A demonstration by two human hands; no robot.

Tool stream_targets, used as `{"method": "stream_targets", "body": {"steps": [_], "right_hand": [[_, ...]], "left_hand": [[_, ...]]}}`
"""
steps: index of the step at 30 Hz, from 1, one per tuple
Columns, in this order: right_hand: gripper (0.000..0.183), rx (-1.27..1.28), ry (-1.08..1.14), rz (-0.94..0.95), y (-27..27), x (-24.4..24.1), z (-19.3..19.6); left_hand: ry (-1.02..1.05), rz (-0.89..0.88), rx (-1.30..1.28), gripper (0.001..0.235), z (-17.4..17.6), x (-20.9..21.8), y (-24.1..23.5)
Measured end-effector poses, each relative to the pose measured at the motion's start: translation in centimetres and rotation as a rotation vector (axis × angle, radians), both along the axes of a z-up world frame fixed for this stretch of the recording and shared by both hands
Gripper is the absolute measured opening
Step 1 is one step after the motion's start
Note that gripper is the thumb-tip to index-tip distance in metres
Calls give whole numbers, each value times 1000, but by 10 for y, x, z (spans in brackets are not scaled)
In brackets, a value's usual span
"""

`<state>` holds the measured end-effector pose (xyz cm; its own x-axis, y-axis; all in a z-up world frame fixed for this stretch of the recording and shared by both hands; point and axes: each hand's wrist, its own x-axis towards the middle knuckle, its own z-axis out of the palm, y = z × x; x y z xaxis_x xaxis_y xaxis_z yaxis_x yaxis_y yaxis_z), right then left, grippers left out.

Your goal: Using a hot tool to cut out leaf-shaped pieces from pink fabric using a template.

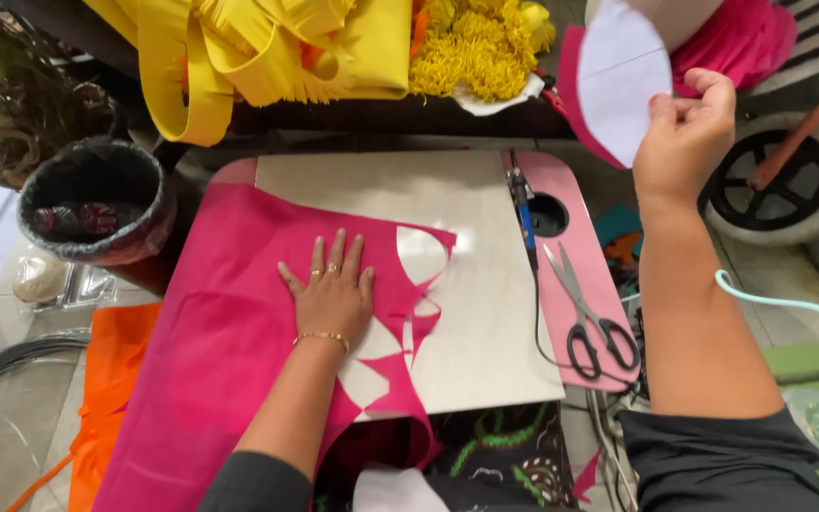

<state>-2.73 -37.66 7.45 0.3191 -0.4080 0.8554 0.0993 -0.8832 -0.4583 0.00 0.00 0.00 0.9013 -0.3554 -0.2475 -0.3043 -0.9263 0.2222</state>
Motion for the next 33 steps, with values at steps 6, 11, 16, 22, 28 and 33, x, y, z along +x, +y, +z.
{"method": "stream_targets", "body": {"steps": [6,11,16,22,28,33], "right_hand": [[18,-37,-68,-167,-105,73,-16],[13,87,-39,-166,-167,127,-40],[9,247,80,-184,-164,153,-55],[12,407,488,-302,-155,169,-65],[6,371,588,-241,-165,172,-69],[35,814,575,-200,-196,184,-79]], "left_hand": [[-24,29,-6,56,-10,5,-6],[-11,48,40,57,-10,10,-12],[-82,47,50,56,-25,14,-13],[-84,51,89,57,-31,15,-12],[-31,54,91,57,-27,16,-13],[-110,33,86,57,-38,16,-9]]}}
